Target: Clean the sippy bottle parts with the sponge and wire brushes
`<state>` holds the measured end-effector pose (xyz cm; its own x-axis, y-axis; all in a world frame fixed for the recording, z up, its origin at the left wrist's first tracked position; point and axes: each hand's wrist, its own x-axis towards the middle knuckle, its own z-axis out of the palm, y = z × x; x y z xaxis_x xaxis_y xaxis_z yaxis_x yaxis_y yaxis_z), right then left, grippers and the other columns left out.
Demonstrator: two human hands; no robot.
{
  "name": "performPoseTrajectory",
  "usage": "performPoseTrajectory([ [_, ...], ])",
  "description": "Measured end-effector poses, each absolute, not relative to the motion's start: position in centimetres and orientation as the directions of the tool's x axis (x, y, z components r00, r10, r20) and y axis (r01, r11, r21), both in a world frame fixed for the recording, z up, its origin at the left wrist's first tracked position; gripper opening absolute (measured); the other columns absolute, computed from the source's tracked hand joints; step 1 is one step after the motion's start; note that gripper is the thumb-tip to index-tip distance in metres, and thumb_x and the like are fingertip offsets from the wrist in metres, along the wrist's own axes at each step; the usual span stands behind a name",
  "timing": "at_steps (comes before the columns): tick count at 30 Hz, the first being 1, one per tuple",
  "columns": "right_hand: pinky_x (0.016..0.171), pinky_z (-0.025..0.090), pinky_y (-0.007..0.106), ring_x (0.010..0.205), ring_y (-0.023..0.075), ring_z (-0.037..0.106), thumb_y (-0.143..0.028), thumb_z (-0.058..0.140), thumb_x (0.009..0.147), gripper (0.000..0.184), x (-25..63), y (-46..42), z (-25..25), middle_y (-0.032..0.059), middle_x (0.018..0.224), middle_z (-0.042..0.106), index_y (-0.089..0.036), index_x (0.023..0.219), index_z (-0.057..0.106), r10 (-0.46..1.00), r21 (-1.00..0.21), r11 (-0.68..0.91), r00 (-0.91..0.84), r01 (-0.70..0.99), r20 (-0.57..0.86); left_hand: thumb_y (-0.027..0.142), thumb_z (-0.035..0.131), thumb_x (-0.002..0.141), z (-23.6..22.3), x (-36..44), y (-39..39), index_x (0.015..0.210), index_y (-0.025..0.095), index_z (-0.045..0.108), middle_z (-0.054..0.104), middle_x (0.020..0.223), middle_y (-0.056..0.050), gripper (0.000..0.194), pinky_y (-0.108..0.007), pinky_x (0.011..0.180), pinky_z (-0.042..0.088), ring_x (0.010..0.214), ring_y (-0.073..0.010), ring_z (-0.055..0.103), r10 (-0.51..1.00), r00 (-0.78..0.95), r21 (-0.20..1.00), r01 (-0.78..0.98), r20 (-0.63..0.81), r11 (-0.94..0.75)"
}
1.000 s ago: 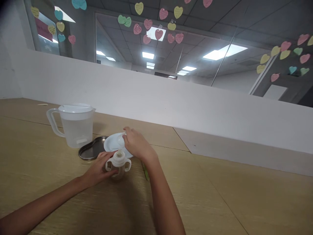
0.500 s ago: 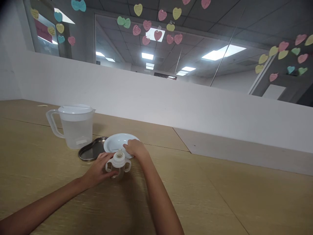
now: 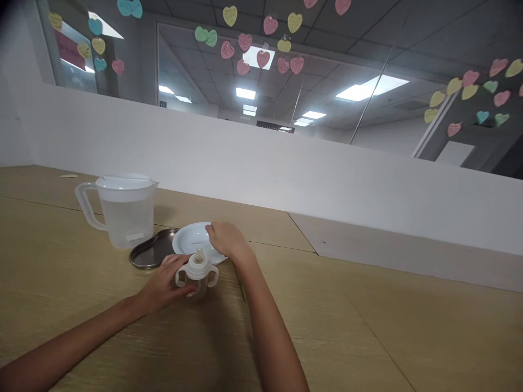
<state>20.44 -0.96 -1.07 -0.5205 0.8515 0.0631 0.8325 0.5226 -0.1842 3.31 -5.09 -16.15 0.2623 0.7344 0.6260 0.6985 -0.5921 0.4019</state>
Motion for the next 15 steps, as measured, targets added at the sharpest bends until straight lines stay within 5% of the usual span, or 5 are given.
performPoseTrajectory([
  [4,0.046,0.042,0.023,0.053,0.0143,0.063,-0.056,0.031,0.091,0.054,20.2,-2.9,-0.2,0.0096,0.083,0.070,-0.013,0.090,0.063,0.757,-0.321,0.576,-0.639,0.752,-0.135,0.049,0.063,0.076,-16.2,3.3,-5.1,0.127,0.021,0.050,0.062,0.116,-0.009,0.059,-0.043,0.092,0.042,0.108,-0.0281,0.054,0.740,0.257,0.414,0.694,0.622,-0.588],
  [9,0.054,0.040,0.023,0.078,0.0208,0.065,-0.049,0.066,0.072,0.040,19.3,-4.0,-0.4,0.0100,0.089,0.070,-0.013,0.090,0.066,0.766,-0.030,0.636,-0.636,0.771,-0.099,0.047,0.065,0.075,-16.3,3.4,-5.0,0.130,0.021,0.048,0.061,0.119,-0.010,0.064,-0.044,0.095,0.041,0.110,-0.0286,0.053,0.752,0.238,0.441,0.687,0.614,-0.577],
  [15,0.063,0.041,0.025,0.089,0.0231,0.064,-0.043,0.067,0.075,0.037,19.0,-4.1,-0.5,0.0102,0.096,0.070,-0.014,0.099,0.067,0.711,0.102,0.703,-0.695,0.703,-0.107,0.046,0.066,0.075,-16.2,3.7,-5.2,0.134,0.022,0.046,0.059,0.120,-0.010,0.067,-0.044,0.095,0.041,0.111,-0.0287,0.051,0.782,0.227,0.491,0.668,0.581,-0.559],
])
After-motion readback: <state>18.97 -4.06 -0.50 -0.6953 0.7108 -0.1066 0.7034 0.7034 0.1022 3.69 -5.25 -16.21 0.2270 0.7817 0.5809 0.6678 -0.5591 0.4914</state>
